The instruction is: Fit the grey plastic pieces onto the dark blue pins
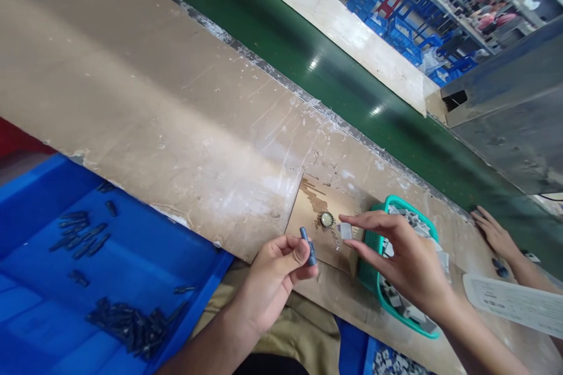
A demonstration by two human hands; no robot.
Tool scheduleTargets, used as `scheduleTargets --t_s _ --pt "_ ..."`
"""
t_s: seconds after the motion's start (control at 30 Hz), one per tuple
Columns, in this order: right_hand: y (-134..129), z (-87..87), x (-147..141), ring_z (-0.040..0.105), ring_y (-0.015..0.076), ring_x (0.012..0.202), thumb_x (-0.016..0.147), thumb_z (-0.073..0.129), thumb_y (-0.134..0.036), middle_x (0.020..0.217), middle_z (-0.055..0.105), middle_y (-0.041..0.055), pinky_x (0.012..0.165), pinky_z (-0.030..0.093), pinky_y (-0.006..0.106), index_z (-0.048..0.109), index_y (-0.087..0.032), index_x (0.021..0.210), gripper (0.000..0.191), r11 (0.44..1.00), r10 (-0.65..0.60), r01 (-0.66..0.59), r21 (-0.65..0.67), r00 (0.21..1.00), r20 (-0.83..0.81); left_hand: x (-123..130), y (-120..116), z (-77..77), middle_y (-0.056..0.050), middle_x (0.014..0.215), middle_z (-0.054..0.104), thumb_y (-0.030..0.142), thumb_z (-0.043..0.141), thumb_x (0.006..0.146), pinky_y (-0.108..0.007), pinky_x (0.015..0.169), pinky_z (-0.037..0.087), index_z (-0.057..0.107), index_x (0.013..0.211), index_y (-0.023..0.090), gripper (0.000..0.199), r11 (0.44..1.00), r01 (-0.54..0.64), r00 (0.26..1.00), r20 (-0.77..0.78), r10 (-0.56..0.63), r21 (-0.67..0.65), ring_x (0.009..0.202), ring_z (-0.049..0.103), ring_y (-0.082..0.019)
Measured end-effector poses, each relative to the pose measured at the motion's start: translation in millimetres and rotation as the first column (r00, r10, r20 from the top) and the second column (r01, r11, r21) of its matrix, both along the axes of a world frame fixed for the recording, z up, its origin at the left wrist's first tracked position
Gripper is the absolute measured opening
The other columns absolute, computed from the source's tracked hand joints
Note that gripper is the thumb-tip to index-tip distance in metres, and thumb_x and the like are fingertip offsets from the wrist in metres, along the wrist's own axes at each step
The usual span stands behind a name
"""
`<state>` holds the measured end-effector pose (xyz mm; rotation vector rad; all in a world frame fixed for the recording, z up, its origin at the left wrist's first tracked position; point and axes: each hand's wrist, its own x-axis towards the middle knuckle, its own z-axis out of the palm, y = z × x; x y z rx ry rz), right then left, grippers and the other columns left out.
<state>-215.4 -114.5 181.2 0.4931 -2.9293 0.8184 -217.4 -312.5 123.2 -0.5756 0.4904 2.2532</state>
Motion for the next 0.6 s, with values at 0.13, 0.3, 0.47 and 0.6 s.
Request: scheduleTargets --t_s 0.13,0.3,0.47,0.6 --pt "-10.3 15.1 14.5 0.065 0.0168 0.093 0.074 0.066 -0.012 0.095 0.071 0.0067 0.071 0.056 0.027 0.039 -0.024 0.089 0.032 0.979 -0.012 0.001 -0.205 0.999 -0.052 -4.6 10.0 6.1 -0.001 0.068 0.056 0.021 0.084 0.054 -0.013 0.055 0.049 0.062 0.069 0.007 0.03 0.994 0.072 0.993 0.087 -0.079 0.084 0.059 0.054 -0.006" --pt "-16.6 21.4 25.3 0.065 0.0161 0.089 0.072 0.067 -0.008 0.092 0.073 0.0056 0.068 0.054 0.026 0.034 -0.024 0.082 0.038 0.973 0.011 -0.035 -0.23 0.995 -0.103 -3.6 17.0 8.1 -0.003 0.07 0.055 0.024 0.083 0.056 -0.014 0.052 0.047 0.061 0.066 0.007 0.029 0.986 0.148 0.988 0.023 -0.15 0.08 0.059 0.051 -0.006" --pt "-14.1 20.4 30.9 0.064 0.015 0.09 0.074 0.065 -0.008 0.099 0.072 0.0059 0.071 0.053 0.028 0.031 -0.025 0.079 0.038 0.967 0.044 -0.059 -0.248 0.997 -0.065 -1.1 21.3 12.1 -0.004 0.072 0.057 0.025 0.083 0.055 -0.014 0.052 0.047 0.062 0.062 0.008 0.028 0.983 0.176 0.984 -0.042 -0.173 0.061 0.063 0.052 -0.008" --pt "-9.9 18.4 32.2 0.063 0.0136 0.09 0.076 0.064 -0.011 0.1 0.072 0.0057 0.071 0.054 0.026 0.031 -0.024 0.077 0.036 0.969 0.086 -0.103 -0.225 0.993 -0.081 -2.7 26.2 15.9 -0.003 0.065 0.056 0.028 0.084 0.054 -0.013 0.048 0.043 0.062 0.058 0.009 0.029 0.973 0.231 0.968 -0.103 -0.23 0.0 0.056 0.05 -0.007"
